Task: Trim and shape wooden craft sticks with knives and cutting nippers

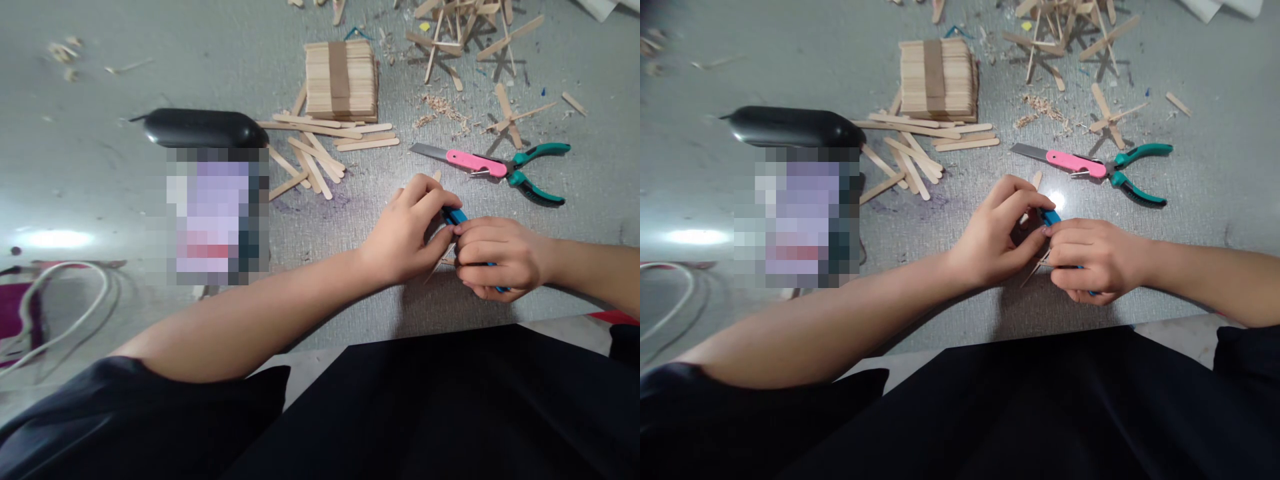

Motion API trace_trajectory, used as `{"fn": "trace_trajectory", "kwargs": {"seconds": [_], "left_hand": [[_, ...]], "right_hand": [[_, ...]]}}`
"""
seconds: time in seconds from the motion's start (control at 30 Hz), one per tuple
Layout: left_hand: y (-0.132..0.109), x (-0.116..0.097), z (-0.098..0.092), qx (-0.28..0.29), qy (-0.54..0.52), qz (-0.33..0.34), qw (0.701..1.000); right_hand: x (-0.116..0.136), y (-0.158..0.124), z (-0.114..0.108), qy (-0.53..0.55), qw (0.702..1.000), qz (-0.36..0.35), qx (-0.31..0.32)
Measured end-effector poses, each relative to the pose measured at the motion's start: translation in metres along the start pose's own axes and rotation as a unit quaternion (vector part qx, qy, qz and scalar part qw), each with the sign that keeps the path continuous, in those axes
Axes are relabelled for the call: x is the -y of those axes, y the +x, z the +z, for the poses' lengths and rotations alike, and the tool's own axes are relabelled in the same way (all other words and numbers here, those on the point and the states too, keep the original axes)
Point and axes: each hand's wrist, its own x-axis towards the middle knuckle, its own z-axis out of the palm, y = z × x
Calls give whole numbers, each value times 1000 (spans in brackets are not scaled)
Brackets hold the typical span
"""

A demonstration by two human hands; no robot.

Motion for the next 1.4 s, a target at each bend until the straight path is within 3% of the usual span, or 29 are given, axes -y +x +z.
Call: {"fn": "trace_trajectory", "kwargs": {"seconds": [1.4], "left_hand": [[1, -1, -1, 7, -3, -11, 1000]], "right_hand": [[0, 0, 0, 0, 1000, -1, 10]]}}
